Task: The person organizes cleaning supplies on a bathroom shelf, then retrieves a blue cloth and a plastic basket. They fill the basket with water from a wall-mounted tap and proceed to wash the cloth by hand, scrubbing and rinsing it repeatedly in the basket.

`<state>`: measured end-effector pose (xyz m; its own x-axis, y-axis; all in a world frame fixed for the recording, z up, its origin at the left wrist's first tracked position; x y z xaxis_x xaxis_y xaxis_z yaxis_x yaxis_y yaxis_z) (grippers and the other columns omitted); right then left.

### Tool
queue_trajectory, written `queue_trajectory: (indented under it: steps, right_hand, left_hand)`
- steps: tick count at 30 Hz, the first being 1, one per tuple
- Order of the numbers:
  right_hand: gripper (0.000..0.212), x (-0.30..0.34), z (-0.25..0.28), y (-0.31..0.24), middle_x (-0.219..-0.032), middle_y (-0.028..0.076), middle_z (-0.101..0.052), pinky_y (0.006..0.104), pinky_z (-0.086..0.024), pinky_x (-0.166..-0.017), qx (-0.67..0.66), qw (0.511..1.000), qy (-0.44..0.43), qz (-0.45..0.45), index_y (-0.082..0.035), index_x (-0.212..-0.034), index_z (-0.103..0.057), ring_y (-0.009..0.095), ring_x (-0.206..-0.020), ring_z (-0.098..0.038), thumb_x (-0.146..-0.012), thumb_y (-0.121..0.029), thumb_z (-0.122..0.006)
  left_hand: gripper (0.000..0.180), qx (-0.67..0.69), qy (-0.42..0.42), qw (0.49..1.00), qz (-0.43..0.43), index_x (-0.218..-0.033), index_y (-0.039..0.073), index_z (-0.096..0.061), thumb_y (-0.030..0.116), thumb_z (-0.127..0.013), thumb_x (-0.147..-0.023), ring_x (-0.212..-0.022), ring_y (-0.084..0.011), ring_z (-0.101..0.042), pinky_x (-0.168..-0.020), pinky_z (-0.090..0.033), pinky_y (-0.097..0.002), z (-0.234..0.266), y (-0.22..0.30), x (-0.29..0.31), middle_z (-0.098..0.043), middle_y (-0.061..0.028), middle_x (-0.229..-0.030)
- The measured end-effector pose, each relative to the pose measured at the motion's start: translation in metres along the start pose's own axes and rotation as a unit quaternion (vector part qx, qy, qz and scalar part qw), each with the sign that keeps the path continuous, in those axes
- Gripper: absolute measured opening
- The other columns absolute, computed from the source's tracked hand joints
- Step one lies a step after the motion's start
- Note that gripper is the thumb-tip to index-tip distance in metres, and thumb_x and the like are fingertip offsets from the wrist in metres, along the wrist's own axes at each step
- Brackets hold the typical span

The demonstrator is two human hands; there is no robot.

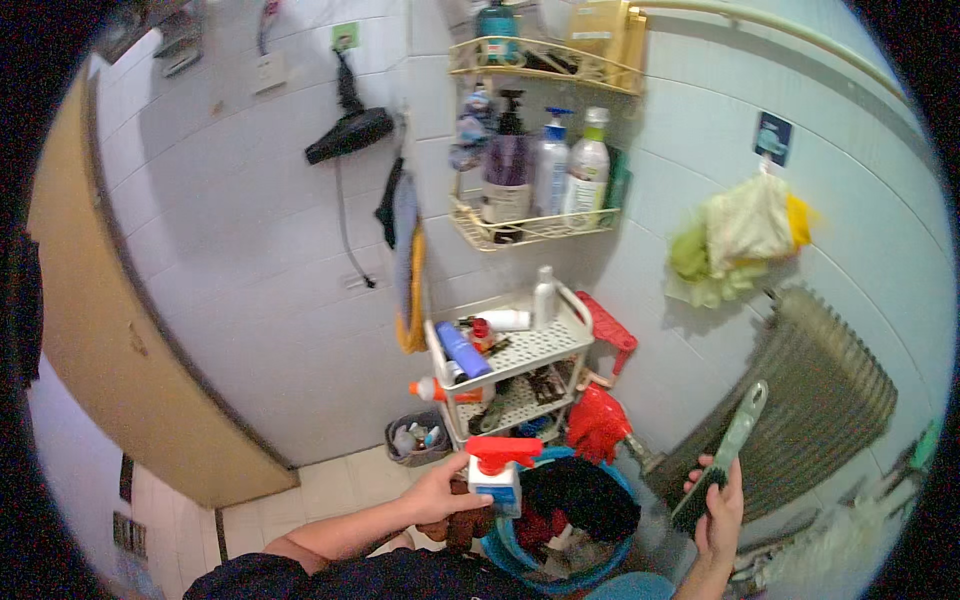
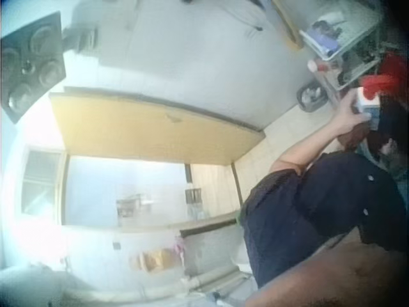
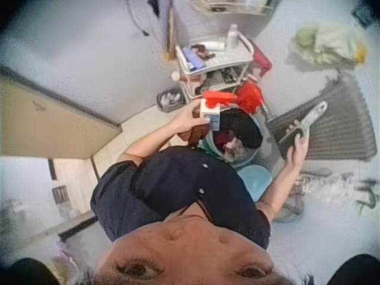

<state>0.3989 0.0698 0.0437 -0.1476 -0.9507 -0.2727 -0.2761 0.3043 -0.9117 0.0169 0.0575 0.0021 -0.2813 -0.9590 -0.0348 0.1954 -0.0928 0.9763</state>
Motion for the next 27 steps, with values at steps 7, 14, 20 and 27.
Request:
queue_trajectory:
  steps: [7,14,20,27]
  right_hand:
    - [0.067,0.019,0.019,-0.052,-0.128,0.018,-0.047,0.0354,-0.050,-0.081,-0.026,0.995,0.072,0.057,-0.005,-0.140,-0.022,0.024,-0.098,-0.057,-0.087,-0.020,-0.060]
    - [0.054,0.043,0.066,-0.134,-0.122,0.017,-0.052,0.0340,-0.052,-0.078,0.012,0.967,0.179,0.181,-0.003,-0.138,-0.025,0.024,-0.096,-0.058,-0.092,-0.014,-0.051]
    - [0.051,0.062,0.124,-0.234,-0.117,0.013,-0.056,0.0315,-0.052,-0.072,0.054,0.919,0.285,0.268,-0.003,-0.137,-0.029,0.021,-0.091,-0.060,-0.094,-0.019,-0.050]
    - [0.037,0.051,0.150,-0.304,-0.111,0.010,-0.058,0.0301,-0.052,-0.068,0.085,0.895,0.318,0.300,0.000,-0.120,-0.047,0.019,-0.087,-0.060,-0.094,-0.027,-0.048]
  left_hand:
    - [0.053,0.079,-0.040,0.996,-0.007,-0.121,0.003,-0.045,0.010,-0.073,-0.076,-0.104,-0.0151,-0.054,-0.090,-0.043,-0.0324,-0.014,-0.001,-0.012,-0.056,-0.0063,-0.114]
    - [0.053,0.111,-0.056,0.992,0.008,-0.120,0.003,-0.044,0.003,-0.071,-0.074,-0.096,-0.0156,-0.057,-0.085,-0.045,-0.0311,-0.039,0.006,-0.024,-0.056,-0.0065,-0.108]
    - [0.056,0.121,-0.086,0.989,0.009,-0.122,0.003,-0.043,0.003,-0.069,-0.072,-0.098,-0.0169,-0.056,-0.087,-0.044,-0.0316,-0.058,0.016,-0.027,-0.056,-0.0066,-0.109]
    - [0.063,0.072,-0.079,0.994,-0.030,-0.127,0.003,-0.041,0.009,-0.070,-0.071,-0.101,-0.0173,-0.055,-0.090,-0.042,-0.0321,-0.057,0.003,-0.026,-0.055,-0.0074,-0.113]
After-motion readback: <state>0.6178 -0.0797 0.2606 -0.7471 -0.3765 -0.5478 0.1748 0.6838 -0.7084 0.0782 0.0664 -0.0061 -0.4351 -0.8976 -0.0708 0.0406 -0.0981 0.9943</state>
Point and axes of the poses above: each hand's wrist, its own x-axis away from the middle knuckle, its own z-axis out of the back of the hand, y = z × x, the point moved 6 cm from there along -x, towards the middle knuckle
